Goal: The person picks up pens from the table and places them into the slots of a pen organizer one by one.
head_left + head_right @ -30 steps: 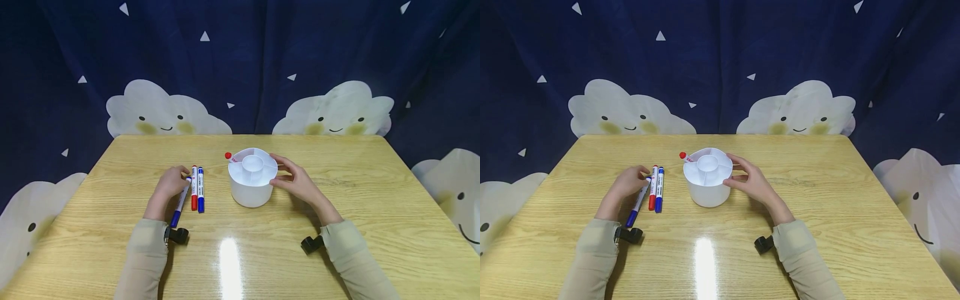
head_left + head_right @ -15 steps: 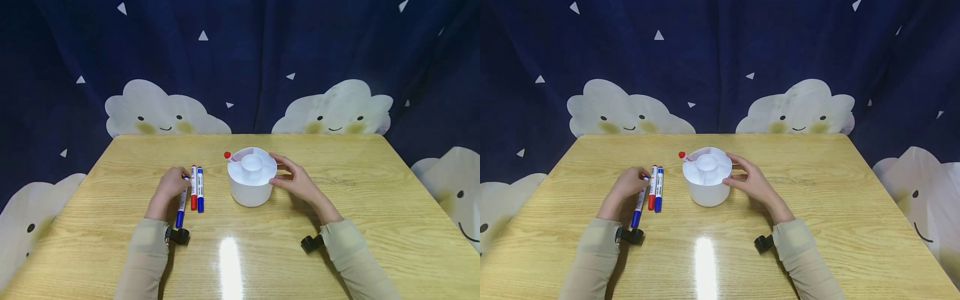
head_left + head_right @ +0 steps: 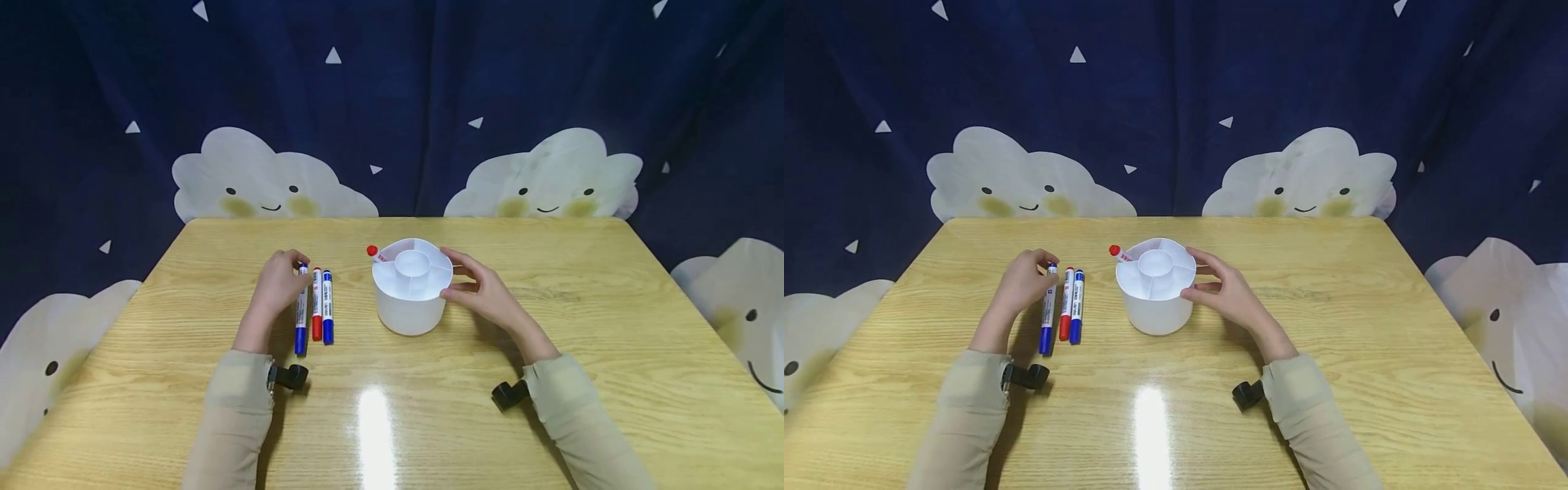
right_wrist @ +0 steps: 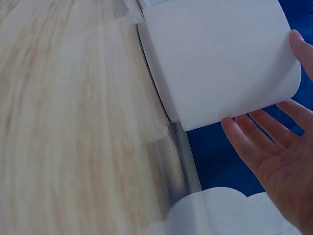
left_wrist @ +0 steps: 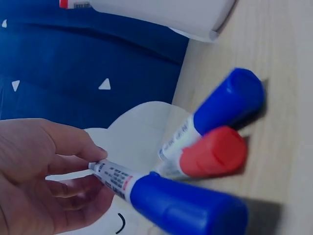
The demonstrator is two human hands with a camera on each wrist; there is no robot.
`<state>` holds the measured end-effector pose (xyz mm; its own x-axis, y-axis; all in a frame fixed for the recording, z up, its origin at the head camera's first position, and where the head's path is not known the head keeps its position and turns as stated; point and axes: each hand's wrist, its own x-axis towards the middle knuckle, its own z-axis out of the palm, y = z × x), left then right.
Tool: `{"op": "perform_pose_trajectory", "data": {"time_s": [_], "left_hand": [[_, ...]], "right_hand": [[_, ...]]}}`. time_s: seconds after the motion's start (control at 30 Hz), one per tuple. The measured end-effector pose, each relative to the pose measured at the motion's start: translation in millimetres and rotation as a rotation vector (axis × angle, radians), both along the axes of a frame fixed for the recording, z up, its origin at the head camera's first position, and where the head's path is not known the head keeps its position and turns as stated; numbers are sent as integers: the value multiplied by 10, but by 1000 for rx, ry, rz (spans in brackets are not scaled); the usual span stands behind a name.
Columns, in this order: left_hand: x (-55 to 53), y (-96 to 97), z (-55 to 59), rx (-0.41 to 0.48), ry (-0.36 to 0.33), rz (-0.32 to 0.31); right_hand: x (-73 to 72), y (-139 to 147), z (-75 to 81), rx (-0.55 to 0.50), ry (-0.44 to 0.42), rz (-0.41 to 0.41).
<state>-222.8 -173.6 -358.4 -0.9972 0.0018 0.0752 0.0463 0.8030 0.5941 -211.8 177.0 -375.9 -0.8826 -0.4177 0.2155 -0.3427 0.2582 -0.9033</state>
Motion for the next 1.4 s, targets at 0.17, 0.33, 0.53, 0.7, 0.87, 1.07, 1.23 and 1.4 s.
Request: {"op": "perform_pose_trajectory", "data": {"time_s": [0.17,0.33,0.53,0.7,0.87,1.07,1.23,1.4], "left_hand": [[6,54,112,33,75,28],[-14,103,239,64,164,26],[9,205,395,103,267,28],[75,305,508,107,323,9],[95,363,596,131,375,7],[117,457,686,198,421,-4],[117,525,738,240,465,-13],[125,589,789,266,515,-22]], "right_hand": [[-16,-2,-19,-16,6,19],[-10,-3,-13,-34,5,19],[-12,5,-15,-29,13,17],[-21,10,-24,-25,13,17],[-21,8,-22,-22,14,14],[-14,6,-17,-16,15,9],[-17,6,-23,-3,18,1],[-17,6,-30,-7,18,1]]}}
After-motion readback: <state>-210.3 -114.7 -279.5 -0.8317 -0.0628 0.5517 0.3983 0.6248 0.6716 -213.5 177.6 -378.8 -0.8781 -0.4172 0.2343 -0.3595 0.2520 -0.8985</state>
